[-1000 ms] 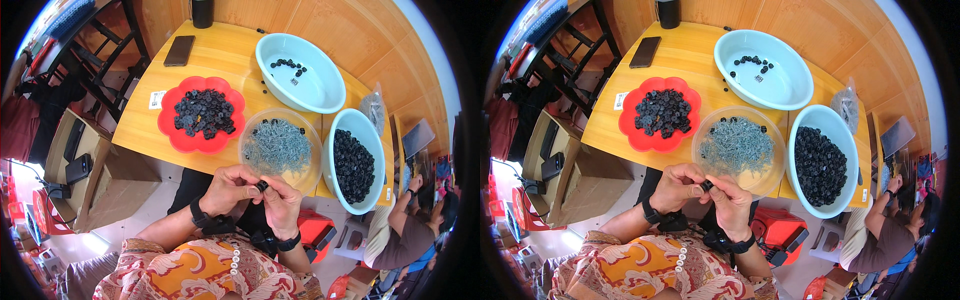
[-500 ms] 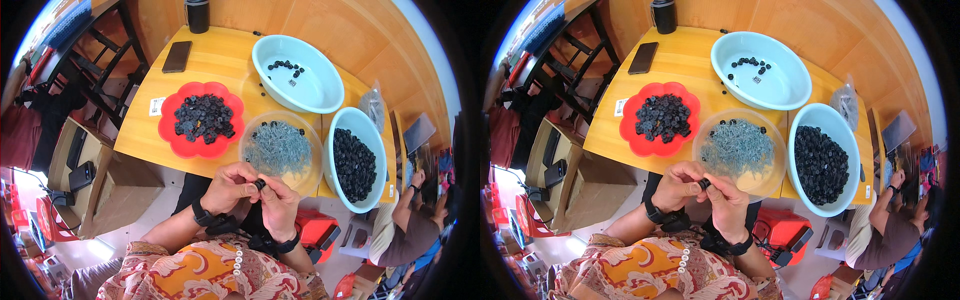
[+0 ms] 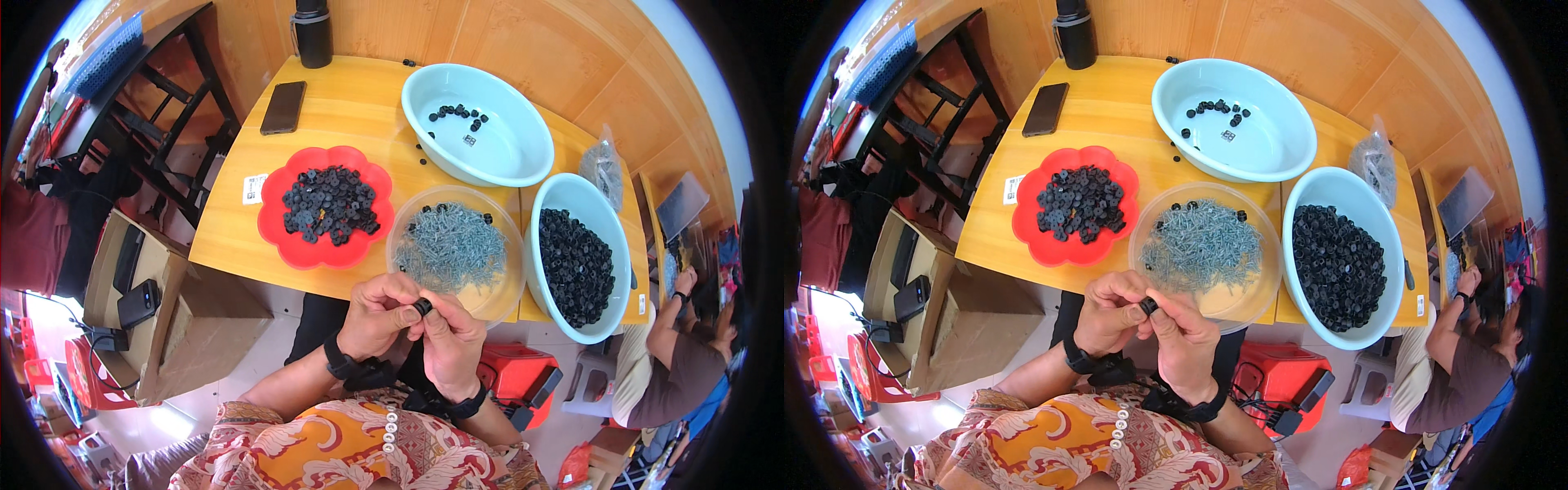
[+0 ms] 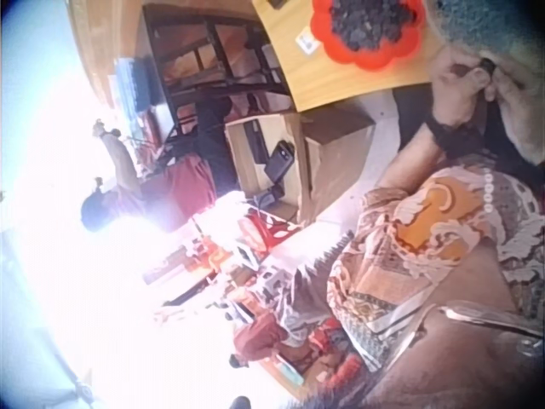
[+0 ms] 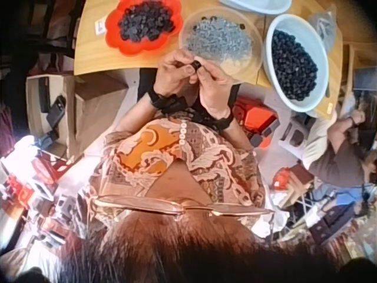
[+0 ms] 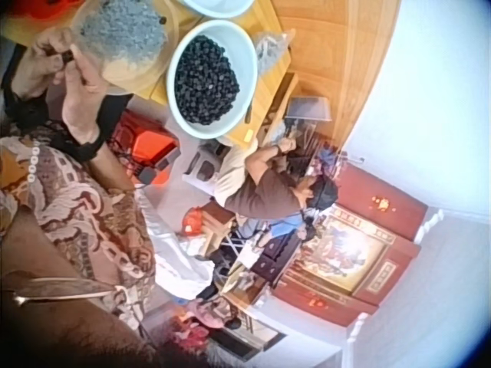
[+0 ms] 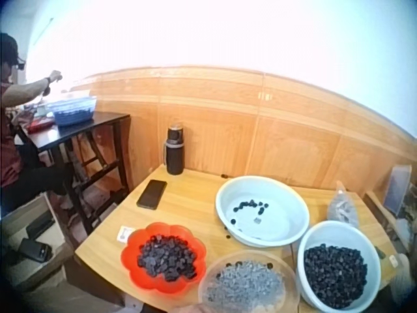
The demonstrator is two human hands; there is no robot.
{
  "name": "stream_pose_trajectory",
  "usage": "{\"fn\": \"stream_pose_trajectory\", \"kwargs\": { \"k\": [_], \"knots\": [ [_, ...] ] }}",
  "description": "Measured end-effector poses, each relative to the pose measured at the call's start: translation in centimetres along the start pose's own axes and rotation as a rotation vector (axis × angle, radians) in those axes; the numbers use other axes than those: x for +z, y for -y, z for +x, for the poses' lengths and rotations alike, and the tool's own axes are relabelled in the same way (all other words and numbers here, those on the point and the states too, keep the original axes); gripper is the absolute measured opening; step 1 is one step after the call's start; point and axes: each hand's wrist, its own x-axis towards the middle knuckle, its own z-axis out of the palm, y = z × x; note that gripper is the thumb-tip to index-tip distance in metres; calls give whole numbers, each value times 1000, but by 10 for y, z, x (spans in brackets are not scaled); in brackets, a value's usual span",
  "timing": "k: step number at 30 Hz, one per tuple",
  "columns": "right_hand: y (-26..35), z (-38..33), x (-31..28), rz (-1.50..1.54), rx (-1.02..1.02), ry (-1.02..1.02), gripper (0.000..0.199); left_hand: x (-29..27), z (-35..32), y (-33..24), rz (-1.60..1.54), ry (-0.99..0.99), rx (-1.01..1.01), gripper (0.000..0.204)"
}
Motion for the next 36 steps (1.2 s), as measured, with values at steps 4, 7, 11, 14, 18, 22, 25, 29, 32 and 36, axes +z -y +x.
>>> {"fn": "stream_pose_trajectory", "kwargs": {
  "k": [4,7,11,14,18,22,25,29,32,36],
  "knots": [
    [3,2,-1,-81,-15,-4,23,2,1,0,-12,-9,4,12],
    [7,6,-6,-111,-18,64,24,4,0,-5,22,-27,-30,12],
    [12,10,-6,-200,-6,98,25,1,-1,-11,80,-48,-95,15],
    [13,10,-6,-267,-35,69,26,0,0,-11,121,-70,-116,14],
    [15,9,-5,-300,-33,61,27,-2,-2,-10,141,-57,-112,15],
    [16,10,-6,-351,-65,79,26,1,-1,-10,154,-95,-109,15],
    [17,11,-6,-329,-34,80,26,2,-1,-10,165,-117,-105,14],
    [15,11,-8,-261,34,56,23,2,-2,-10,245,-108,-80,14],
    [14,11,-8,-268,26,43,21,5,-6,-9,318,-128,-59,13],
    [16,11,-4,-328,37,71,20,10,-7,-15,426,-178,-65,17]
  ]
}}
